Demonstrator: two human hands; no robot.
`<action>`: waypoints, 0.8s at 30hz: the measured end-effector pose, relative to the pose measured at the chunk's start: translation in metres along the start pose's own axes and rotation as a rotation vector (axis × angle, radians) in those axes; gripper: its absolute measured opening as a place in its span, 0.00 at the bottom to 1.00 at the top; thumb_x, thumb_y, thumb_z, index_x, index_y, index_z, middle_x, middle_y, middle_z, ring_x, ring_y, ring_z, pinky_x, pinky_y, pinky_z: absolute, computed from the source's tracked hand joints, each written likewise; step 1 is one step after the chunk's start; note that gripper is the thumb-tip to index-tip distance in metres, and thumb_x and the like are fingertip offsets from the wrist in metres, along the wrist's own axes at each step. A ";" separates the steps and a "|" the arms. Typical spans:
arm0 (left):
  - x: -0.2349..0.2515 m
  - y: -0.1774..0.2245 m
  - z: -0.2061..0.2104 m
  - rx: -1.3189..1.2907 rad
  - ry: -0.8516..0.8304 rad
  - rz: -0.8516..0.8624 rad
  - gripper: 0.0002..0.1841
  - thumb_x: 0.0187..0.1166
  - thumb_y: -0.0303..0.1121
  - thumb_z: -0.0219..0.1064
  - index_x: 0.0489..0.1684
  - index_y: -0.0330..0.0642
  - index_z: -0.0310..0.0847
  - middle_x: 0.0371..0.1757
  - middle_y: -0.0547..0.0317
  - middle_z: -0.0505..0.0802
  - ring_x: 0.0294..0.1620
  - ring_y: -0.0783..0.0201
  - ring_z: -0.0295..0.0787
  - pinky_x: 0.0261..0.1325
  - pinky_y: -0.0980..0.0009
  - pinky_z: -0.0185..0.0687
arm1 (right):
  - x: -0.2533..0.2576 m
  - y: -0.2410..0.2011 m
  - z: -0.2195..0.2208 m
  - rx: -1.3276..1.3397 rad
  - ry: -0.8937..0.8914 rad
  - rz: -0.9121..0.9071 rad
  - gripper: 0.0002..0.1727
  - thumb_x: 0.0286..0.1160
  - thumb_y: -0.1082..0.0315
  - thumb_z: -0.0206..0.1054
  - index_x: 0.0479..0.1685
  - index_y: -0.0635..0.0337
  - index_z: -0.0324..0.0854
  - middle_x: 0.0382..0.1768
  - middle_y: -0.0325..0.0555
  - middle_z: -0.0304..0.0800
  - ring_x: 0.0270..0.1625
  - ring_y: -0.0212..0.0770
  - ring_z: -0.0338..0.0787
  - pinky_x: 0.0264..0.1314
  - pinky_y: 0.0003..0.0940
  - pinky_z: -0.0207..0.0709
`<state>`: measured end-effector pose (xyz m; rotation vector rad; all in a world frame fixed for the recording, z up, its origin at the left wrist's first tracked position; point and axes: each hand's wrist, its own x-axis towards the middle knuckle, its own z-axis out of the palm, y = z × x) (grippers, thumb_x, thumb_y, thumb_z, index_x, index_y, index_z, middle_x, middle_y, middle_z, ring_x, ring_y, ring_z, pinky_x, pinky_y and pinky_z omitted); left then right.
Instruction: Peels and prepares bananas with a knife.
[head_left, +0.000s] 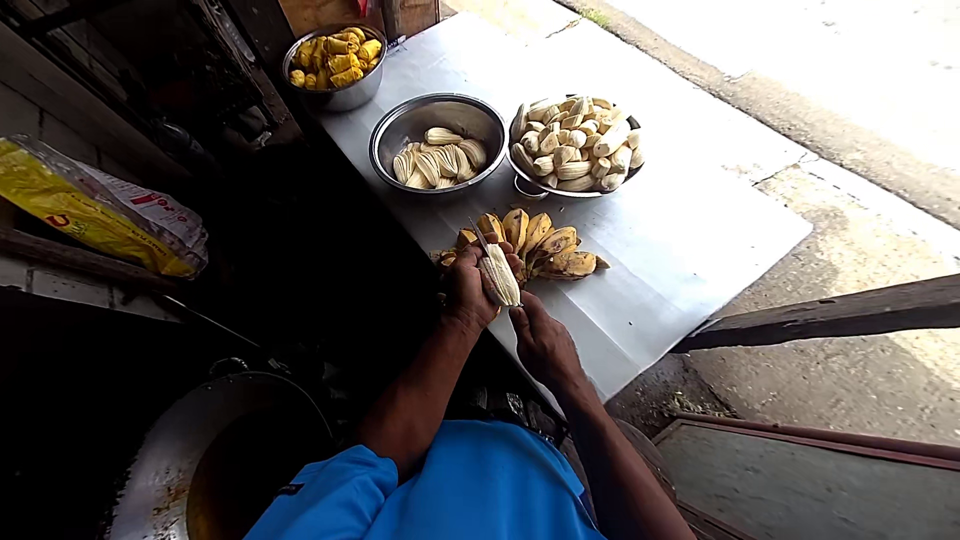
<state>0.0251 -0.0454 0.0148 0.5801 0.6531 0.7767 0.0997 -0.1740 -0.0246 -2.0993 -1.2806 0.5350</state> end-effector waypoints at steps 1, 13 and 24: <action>0.001 0.000 0.001 0.009 0.010 -0.006 0.23 0.91 0.44 0.35 0.66 0.49 0.76 0.48 0.55 0.91 0.45 0.58 0.91 0.53 0.58 0.88 | 0.003 0.000 0.000 0.007 -0.002 0.002 0.27 0.94 0.45 0.39 0.77 0.47 0.73 0.38 0.50 0.91 0.43 0.53 0.93 0.46 0.59 0.82; 0.032 0.021 -0.005 -0.243 0.017 -0.082 0.22 0.94 0.44 0.34 0.57 0.43 0.74 0.37 0.54 0.89 0.37 0.57 0.91 0.49 0.58 0.90 | -0.056 -0.002 -0.005 0.093 -0.026 -0.089 0.29 0.93 0.47 0.41 0.79 0.50 0.75 0.38 0.43 0.92 0.34 0.41 0.90 0.37 0.47 0.84; 0.014 0.009 0.001 -0.165 0.053 -0.059 0.21 0.93 0.43 0.35 0.51 0.47 0.76 0.36 0.56 0.89 0.39 0.58 0.91 0.52 0.55 0.89 | -0.049 0.007 -0.002 0.006 -0.005 -0.042 0.30 0.93 0.46 0.39 0.79 0.51 0.75 0.38 0.45 0.92 0.37 0.46 0.91 0.37 0.51 0.84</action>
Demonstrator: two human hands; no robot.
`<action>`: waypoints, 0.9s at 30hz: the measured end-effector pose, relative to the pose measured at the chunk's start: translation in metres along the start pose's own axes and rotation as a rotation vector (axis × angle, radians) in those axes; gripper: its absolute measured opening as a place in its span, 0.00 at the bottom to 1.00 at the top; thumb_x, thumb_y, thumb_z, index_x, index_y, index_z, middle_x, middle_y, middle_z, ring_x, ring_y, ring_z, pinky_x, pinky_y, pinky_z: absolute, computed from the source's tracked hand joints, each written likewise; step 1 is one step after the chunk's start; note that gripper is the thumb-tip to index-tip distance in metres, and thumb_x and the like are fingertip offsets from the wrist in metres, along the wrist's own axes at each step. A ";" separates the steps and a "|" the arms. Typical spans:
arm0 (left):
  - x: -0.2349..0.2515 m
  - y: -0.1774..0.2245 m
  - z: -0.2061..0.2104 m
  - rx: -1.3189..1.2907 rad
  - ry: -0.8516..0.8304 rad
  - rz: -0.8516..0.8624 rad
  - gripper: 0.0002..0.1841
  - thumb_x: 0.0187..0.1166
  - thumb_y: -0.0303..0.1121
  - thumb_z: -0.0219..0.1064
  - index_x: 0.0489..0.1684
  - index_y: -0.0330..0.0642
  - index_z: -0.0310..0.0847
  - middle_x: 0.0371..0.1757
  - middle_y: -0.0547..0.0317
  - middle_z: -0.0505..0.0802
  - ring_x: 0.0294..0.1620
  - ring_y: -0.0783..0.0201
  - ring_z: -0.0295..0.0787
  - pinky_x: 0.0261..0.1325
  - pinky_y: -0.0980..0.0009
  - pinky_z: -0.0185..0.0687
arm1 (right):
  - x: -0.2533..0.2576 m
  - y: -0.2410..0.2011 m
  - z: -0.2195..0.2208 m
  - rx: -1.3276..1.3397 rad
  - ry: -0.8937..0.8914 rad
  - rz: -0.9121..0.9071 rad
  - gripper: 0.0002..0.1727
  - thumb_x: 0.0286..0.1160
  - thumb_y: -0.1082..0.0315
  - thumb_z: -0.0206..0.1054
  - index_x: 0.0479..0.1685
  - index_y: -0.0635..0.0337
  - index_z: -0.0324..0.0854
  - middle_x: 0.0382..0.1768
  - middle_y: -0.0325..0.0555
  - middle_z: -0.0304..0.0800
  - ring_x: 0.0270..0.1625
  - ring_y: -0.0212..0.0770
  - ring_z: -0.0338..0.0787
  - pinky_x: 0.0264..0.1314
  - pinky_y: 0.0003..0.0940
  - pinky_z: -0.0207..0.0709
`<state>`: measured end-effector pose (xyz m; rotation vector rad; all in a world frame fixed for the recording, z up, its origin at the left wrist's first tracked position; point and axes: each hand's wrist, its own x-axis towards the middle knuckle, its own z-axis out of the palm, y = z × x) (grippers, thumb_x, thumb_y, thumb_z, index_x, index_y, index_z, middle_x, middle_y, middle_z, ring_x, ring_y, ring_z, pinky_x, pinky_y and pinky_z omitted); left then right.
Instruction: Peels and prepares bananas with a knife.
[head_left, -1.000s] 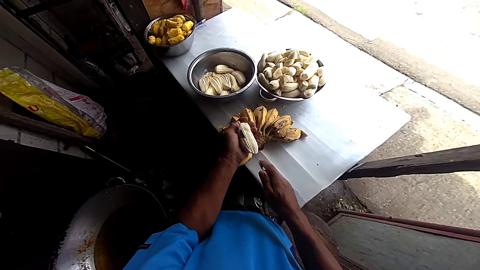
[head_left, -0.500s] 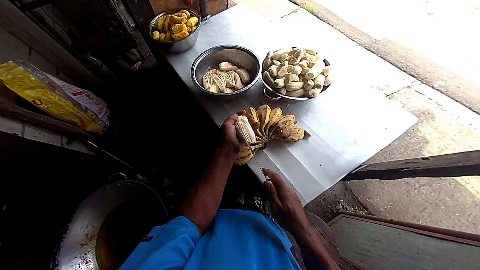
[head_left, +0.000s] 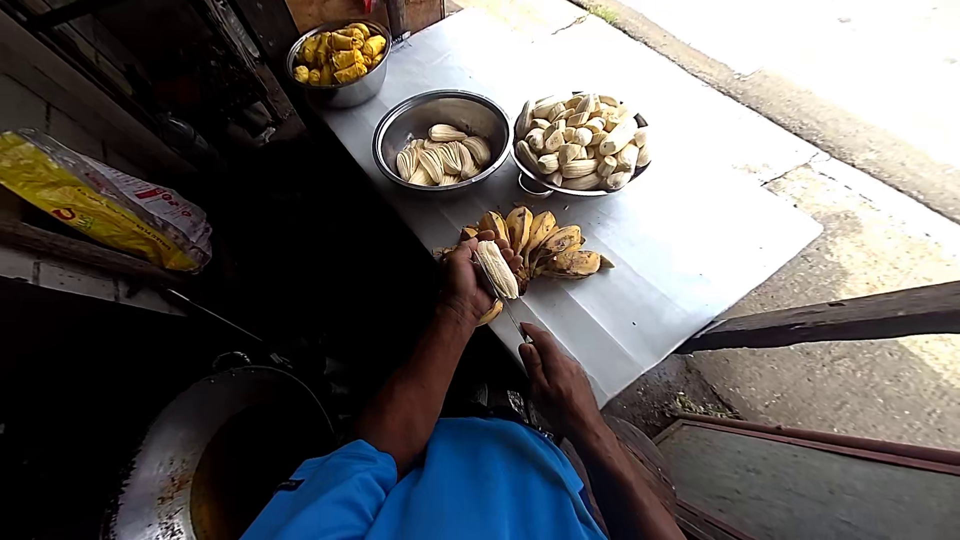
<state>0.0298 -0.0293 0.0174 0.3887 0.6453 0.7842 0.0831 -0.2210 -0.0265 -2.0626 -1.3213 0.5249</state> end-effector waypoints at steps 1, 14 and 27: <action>-0.005 -0.005 -0.002 0.033 -0.009 0.002 0.22 0.93 0.45 0.35 0.53 0.49 0.77 0.39 0.58 0.89 0.41 0.58 0.91 0.54 0.56 0.89 | 0.008 -0.001 0.000 -0.009 -0.008 0.015 0.30 0.93 0.46 0.39 0.78 0.50 0.75 0.37 0.45 0.91 0.37 0.47 0.91 0.38 0.52 0.83; 0.021 0.009 -0.015 -0.091 0.014 0.031 0.15 0.79 0.31 0.46 0.57 0.41 0.72 0.44 0.49 0.88 0.47 0.50 0.90 0.56 0.51 0.86 | 0.006 -0.003 -0.016 0.581 -0.111 -0.035 0.28 0.89 0.49 0.58 0.81 0.54 0.71 0.29 0.36 0.82 0.23 0.30 0.79 0.25 0.29 0.78; 0.027 0.007 -0.002 -0.039 0.035 0.039 0.27 0.96 0.51 0.37 0.64 0.38 0.71 0.45 0.44 0.89 0.44 0.51 0.92 0.48 0.55 0.91 | 0.007 0.005 -0.010 0.169 0.047 -0.023 0.23 0.90 0.53 0.53 0.72 0.56 0.77 0.26 0.36 0.83 0.24 0.32 0.79 0.28 0.34 0.77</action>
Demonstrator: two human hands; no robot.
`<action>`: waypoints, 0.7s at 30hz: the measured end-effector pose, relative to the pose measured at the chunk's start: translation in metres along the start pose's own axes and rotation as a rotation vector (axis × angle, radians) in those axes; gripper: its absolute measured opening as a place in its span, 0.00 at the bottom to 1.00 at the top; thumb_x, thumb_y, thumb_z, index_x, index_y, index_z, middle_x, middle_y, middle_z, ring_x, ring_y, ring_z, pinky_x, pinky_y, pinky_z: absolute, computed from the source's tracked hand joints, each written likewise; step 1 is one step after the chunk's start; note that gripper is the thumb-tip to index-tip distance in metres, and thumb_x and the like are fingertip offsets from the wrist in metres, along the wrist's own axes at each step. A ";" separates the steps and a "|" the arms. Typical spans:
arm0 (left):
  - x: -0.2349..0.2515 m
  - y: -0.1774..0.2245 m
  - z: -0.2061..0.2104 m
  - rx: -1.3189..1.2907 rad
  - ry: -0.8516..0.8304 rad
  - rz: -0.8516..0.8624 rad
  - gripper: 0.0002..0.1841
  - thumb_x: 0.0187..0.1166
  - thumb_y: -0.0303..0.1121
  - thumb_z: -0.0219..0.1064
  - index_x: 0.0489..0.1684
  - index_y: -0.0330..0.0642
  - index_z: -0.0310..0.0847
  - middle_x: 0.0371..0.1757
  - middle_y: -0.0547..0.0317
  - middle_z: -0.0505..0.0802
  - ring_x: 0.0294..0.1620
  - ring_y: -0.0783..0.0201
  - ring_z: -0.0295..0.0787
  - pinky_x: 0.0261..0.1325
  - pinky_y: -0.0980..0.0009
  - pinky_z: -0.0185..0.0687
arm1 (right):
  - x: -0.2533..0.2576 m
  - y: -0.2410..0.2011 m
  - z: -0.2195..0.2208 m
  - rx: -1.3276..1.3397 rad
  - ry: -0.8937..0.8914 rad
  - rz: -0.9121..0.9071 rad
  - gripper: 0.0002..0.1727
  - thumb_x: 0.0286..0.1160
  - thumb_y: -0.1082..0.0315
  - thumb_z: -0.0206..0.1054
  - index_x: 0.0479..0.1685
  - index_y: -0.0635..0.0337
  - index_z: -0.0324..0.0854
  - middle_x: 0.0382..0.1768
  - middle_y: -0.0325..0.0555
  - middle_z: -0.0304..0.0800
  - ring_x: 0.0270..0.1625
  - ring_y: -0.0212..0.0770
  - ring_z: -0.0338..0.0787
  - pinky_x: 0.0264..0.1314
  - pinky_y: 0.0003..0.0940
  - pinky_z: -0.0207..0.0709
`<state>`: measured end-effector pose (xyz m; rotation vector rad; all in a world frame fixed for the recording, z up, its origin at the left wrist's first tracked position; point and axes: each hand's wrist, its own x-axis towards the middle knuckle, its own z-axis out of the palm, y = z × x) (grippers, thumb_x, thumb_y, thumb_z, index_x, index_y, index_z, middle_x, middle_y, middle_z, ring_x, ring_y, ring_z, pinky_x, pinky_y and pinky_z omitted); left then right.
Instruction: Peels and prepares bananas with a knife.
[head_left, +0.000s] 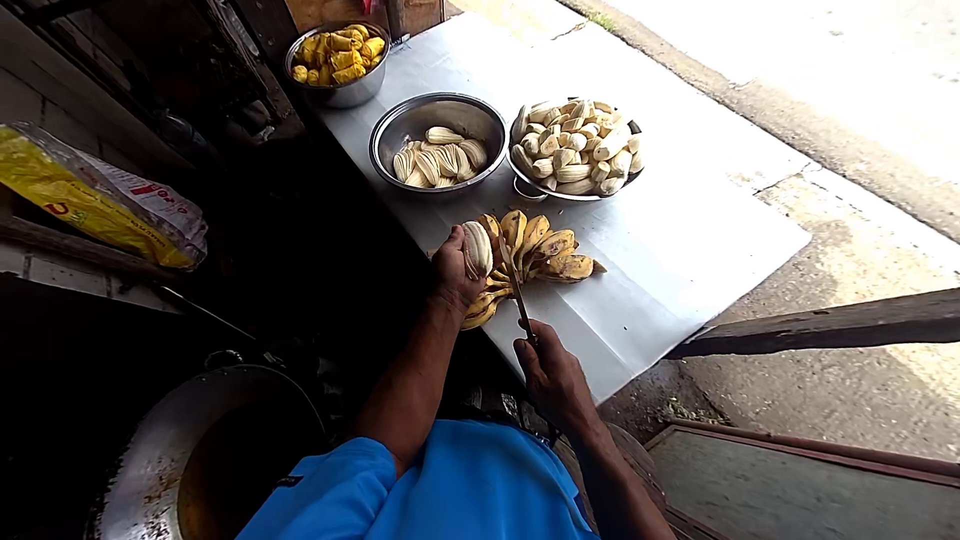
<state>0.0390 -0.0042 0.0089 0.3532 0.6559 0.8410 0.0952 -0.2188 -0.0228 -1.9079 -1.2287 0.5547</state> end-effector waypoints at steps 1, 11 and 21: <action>0.001 -0.002 0.002 0.030 0.038 0.003 0.27 0.96 0.51 0.37 0.66 0.37 0.71 0.48 0.42 0.90 0.45 0.50 0.92 0.48 0.55 0.91 | 0.000 -0.001 0.001 -0.028 0.000 -0.007 0.23 0.90 0.53 0.52 0.72 0.56 0.78 0.26 0.37 0.83 0.24 0.34 0.80 0.28 0.36 0.77; -0.005 -0.007 0.005 0.226 0.118 0.095 0.18 0.97 0.42 0.41 0.71 0.46 0.70 0.43 0.50 0.88 0.36 0.56 0.90 0.35 0.62 0.88 | -0.003 0.003 0.011 -0.147 -0.020 -0.014 0.23 0.90 0.52 0.51 0.71 0.56 0.78 0.29 0.40 0.86 0.27 0.41 0.85 0.30 0.44 0.81; -0.036 -0.036 0.001 0.367 0.072 0.086 0.16 0.95 0.38 0.42 0.69 0.50 0.72 0.44 0.52 0.89 0.34 0.59 0.90 0.36 0.62 0.89 | 0.049 -0.006 0.013 -0.306 -0.107 0.119 0.21 0.92 0.51 0.47 0.66 0.53 0.74 0.34 0.49 0.88 0.39 0.54 0.92 0.41 0.58 0.82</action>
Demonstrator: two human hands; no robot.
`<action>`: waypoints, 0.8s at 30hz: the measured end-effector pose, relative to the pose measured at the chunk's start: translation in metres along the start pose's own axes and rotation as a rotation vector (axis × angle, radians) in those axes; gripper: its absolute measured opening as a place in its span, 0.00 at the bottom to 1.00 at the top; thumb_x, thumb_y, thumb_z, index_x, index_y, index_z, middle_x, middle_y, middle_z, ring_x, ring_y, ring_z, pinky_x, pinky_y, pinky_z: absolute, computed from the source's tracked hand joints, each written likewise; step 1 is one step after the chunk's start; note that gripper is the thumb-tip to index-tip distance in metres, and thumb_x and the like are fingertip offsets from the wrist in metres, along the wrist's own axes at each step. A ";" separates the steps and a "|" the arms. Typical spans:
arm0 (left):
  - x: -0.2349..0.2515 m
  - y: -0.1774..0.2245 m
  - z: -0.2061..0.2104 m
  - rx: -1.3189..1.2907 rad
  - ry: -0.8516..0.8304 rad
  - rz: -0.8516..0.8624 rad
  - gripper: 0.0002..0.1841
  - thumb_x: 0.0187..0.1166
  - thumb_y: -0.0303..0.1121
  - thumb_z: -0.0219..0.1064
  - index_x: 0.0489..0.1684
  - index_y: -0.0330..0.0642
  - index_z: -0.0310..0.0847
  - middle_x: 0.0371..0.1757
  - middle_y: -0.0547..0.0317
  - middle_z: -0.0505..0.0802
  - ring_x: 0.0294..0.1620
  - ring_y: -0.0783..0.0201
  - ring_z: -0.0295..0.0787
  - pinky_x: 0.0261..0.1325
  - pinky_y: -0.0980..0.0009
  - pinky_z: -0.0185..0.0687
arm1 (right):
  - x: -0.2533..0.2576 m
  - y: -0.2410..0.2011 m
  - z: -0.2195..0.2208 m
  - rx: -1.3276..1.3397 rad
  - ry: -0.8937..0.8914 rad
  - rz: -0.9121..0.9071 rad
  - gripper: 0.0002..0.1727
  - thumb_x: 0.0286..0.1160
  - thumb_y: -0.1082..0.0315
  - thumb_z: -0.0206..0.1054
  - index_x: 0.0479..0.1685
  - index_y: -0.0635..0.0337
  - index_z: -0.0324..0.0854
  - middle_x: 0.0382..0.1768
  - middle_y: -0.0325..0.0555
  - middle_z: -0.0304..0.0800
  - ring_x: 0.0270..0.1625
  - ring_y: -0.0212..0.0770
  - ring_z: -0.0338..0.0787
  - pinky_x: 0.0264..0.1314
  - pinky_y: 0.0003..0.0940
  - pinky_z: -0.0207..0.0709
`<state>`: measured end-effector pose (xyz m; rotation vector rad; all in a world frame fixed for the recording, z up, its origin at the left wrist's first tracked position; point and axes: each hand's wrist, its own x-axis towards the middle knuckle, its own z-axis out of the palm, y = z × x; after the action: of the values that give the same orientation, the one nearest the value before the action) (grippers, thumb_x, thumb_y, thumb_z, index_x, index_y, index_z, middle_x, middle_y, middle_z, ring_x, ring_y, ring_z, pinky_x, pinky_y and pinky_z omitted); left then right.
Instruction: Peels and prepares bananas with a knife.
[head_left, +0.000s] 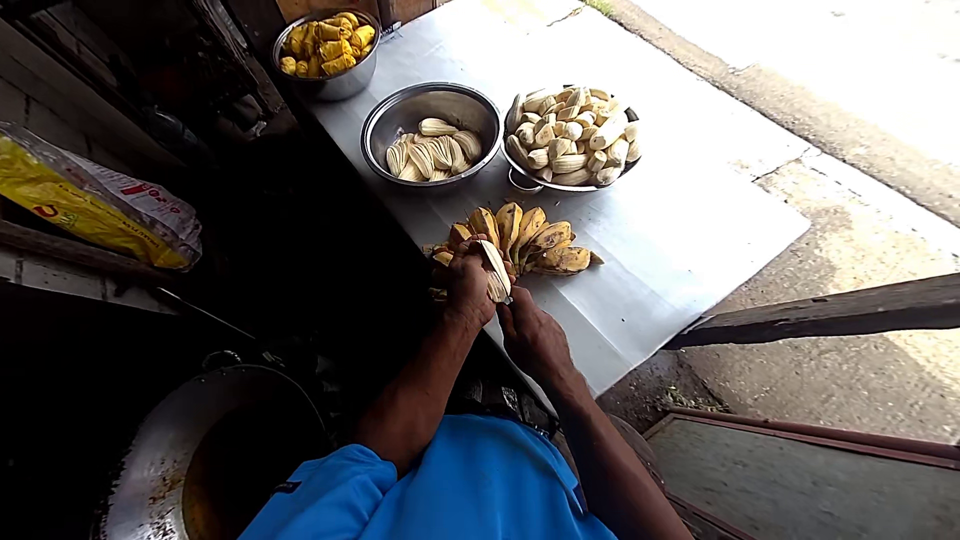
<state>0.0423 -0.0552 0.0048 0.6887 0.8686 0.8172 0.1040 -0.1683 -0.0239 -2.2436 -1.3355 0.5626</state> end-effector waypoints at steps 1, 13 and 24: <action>0.000 0.003 -0.002 -0.004 0.005 -0.008 0.16 0.95 0.38 0.41 0.69 0.50 0.72 0.44 0.52 0.89 0.35 0.58 0.89 0.36 0.61 0.88 | -0.006 0.001 0.002 -0.008 -0.002 0.001 0.22 0.92 0.51 0.47 0.68 0.53 0.75 0.35 0.50 0.89 0.39 0.54 0.92 0.41 0.58 0.82; 0.006 0.008 -0.006 -0.058 -0.024 -0.105 0.20 0.96 0.46 0.39 0.69 0.49 0.73 0.45 0.51 0.89 0.39 0.56 0.90 0.44 0.58 0.90 | -0.015 0.007 -0.001 0.081 -0.030 -0.041 0.22 0.92 0.52 0.48 0.71 0.54 0.75 0.34 0.48 0.88 0.37 0.51 0.90 0.41 0.54 0.82; 0.005 0.007 -0.004 0.000 0.007 -0.020 0.18 0.96 0.44 0.43 0.70 0.49 0.72 0.41 0.53 0.89 0.33 0.60 0.89 0.34 0.64 0.88 | -0.025 0.007 -0.005 0.094 -0.027 -0.019 0.23 0.91 0.53 0.48 0.70 0.55 0.76 0.32 0.47 0.87 0.35 0.50 0.89 0.39 0.53 0.81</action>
<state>0.0386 -0.0462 0.0063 0.6762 0.8809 0.8021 0.1005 -0.1946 -0.0214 -2.1529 -1.3151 0.6377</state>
